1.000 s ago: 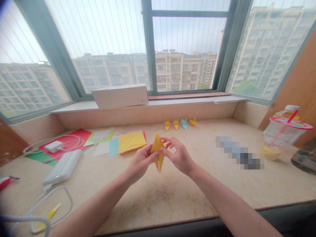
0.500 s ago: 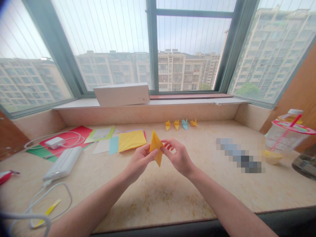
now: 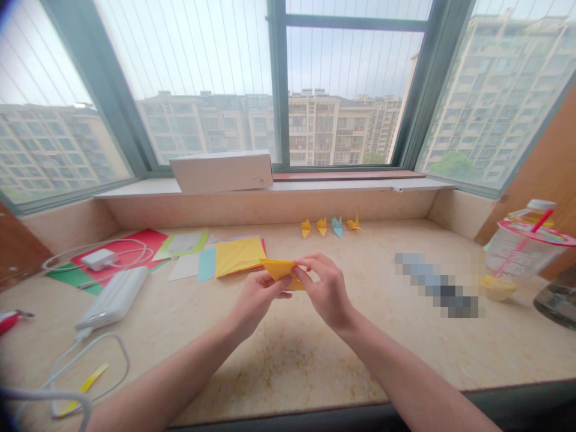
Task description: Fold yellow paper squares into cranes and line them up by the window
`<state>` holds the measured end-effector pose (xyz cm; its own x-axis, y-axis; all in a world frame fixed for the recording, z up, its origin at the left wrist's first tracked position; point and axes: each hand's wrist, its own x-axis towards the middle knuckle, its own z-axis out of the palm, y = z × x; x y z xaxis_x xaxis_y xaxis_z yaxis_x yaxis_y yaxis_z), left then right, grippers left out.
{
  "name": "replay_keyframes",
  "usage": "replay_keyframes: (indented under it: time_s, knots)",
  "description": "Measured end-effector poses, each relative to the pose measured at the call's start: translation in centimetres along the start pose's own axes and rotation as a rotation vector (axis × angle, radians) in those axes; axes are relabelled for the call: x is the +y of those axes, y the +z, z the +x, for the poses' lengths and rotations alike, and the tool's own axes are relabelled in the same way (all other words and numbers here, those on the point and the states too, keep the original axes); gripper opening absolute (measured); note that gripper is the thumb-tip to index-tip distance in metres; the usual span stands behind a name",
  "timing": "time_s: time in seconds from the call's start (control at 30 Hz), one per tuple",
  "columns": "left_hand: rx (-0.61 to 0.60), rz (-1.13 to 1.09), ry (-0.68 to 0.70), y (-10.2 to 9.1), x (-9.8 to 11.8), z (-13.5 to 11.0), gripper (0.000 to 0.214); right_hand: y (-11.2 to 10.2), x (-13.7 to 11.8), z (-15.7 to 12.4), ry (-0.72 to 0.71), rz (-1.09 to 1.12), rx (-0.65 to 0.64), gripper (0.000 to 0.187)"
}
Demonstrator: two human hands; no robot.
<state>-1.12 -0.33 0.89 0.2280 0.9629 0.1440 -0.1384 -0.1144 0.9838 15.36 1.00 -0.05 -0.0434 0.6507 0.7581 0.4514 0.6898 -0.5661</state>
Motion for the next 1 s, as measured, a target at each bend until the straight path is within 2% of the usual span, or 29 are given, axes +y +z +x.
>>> replay_keyframes:
  time_s: [0.17,0.4,0.6,0.77,1.0]
  knots:
    - [-0.003,-0.027,-0.052,0.07,-0.03,-0.10,0.038,0.01,-0.13,-0.21,-0.047,-0.055,-0.002,0.012]
    - [0.022,-0.006,-0.037,0.18,-0.36,-0.15,0.034,0.12,-0.11,-0.20,-0.060,-0.095,-0.006,0.008]
    - [0.021,-0.019,-0.012,0.30,-0.28,-0.24,0.035,-0.08,0.26,-0.24,-0.189,-0.186,-0.041,0.009]
    - [0.043,-0.064,0.023,0.26,0.35,-0.45,0.034,-0.28,0.00,-0.20,-0.268,-0.182,-0.113,0.019]
    - [0.002,-0.117,0.038,0.09,0.21,-0.42,0.039,-0.58,-0.39,-0.13,-0.300,-0.185,-0.129,0.026]
